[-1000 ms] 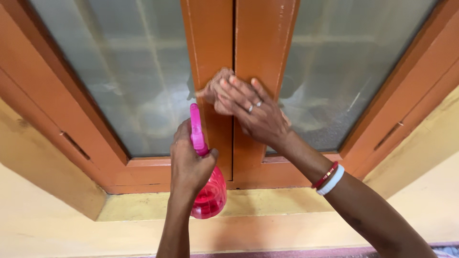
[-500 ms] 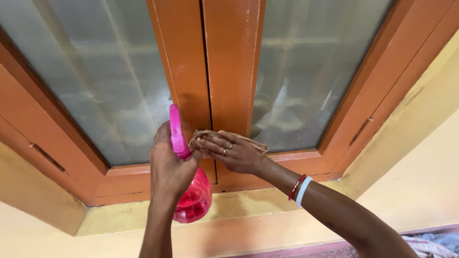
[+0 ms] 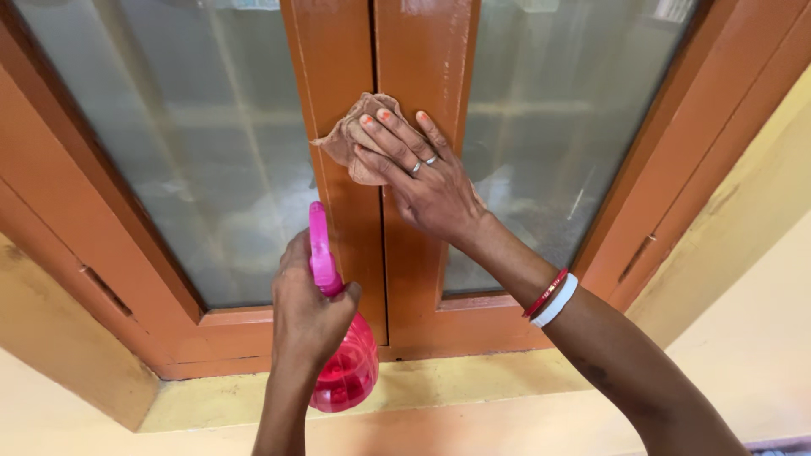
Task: The person sprays a pink cleaning solution onto a brown wooden door with glass panels and wipes the surface with a cloth. The person repeatedly sprays and wipes the door frame and glass sections throughout the video.
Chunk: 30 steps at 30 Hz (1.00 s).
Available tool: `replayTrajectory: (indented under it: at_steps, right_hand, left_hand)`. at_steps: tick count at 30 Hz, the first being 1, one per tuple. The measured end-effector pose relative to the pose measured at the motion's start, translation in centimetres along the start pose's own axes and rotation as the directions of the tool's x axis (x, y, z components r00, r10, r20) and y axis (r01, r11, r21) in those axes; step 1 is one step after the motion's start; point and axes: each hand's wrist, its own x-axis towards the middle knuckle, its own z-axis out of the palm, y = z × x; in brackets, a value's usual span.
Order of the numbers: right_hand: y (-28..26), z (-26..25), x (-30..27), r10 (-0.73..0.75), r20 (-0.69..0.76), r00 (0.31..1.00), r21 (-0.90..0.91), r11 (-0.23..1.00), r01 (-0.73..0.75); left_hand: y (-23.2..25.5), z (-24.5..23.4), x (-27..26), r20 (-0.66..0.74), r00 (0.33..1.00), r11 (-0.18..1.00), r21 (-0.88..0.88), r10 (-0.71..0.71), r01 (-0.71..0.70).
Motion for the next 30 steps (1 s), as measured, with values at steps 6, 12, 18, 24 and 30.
replayTrajectory:
  at_steps: [6,12,18,24,30]
  right_hand:
    - [-3.3,2.7,-2.3,0.036,0.054,0.998,0.068,0.997,-0.040]
    - [-7.6,7.0,-9.5,-0.162,0.291,0.943,0.138,0.982,0.126]
    - [-8.2,7.4,-10.5,-0.287,0.333,0.898,0.123,0.958,0.260]
    - [-2.9,2.5,-2.3,-0.145,0.252,0.957,-0.015,0.988,0.154]
    - [-0.2,-0.9,5.0,0.031,0.011,0.999,-0.078,0.997,-0.030]
  left_hand:
    - [-1.1,-0.3,0.3,0.013,0.999,0.999,0.019,-0.042,0.042]
    - [-1.4,-0.6,0.6,-0.010,1.000,1.000,-0.002,-0.001,0.001]
    - [-1.2,-2.1,0.5,-0.022,0.998,0.998,-0.013,0.060,-0.060]
    - [-0.1,-3.3,1.0,0.022,0.999,0.998,-0.064,0.028,-0.027]
    - [0.2,-3.6,1.1,0.043,0.999,0.998,-0.060,0.011,-0.008]
